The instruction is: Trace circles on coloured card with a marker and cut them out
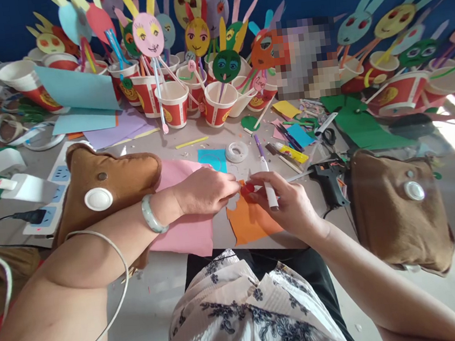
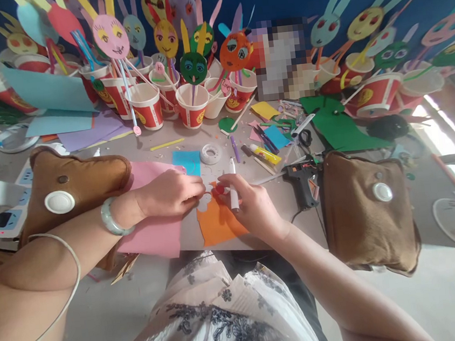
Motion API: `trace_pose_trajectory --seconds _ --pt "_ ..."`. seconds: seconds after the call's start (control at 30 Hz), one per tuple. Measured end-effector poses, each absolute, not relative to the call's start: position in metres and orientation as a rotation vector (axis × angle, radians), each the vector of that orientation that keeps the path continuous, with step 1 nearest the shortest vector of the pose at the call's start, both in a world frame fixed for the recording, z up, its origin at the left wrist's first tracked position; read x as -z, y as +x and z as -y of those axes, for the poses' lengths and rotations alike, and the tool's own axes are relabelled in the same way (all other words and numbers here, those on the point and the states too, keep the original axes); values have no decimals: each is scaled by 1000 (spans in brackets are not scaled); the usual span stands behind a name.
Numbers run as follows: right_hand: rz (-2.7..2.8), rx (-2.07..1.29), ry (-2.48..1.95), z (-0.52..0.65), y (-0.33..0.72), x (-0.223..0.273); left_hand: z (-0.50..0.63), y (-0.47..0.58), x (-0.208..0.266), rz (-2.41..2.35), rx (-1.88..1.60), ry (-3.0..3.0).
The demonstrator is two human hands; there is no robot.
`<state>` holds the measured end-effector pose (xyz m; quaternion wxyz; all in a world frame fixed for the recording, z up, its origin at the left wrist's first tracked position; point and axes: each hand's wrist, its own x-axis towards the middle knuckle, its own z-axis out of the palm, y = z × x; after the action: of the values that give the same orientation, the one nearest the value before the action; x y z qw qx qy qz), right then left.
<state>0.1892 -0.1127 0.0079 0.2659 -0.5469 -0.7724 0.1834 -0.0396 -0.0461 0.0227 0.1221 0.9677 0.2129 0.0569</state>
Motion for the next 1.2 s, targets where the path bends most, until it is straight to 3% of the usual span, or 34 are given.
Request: trace_pose_trajectory --seconds 0.7,1.2 --pt "2089 -456 -1412 111 187 -8 50 -40 -29 -607 -392 2531" --pt "2116 -454 -1424 110 189 -9 52 -39 -30 -584 -195 2459"
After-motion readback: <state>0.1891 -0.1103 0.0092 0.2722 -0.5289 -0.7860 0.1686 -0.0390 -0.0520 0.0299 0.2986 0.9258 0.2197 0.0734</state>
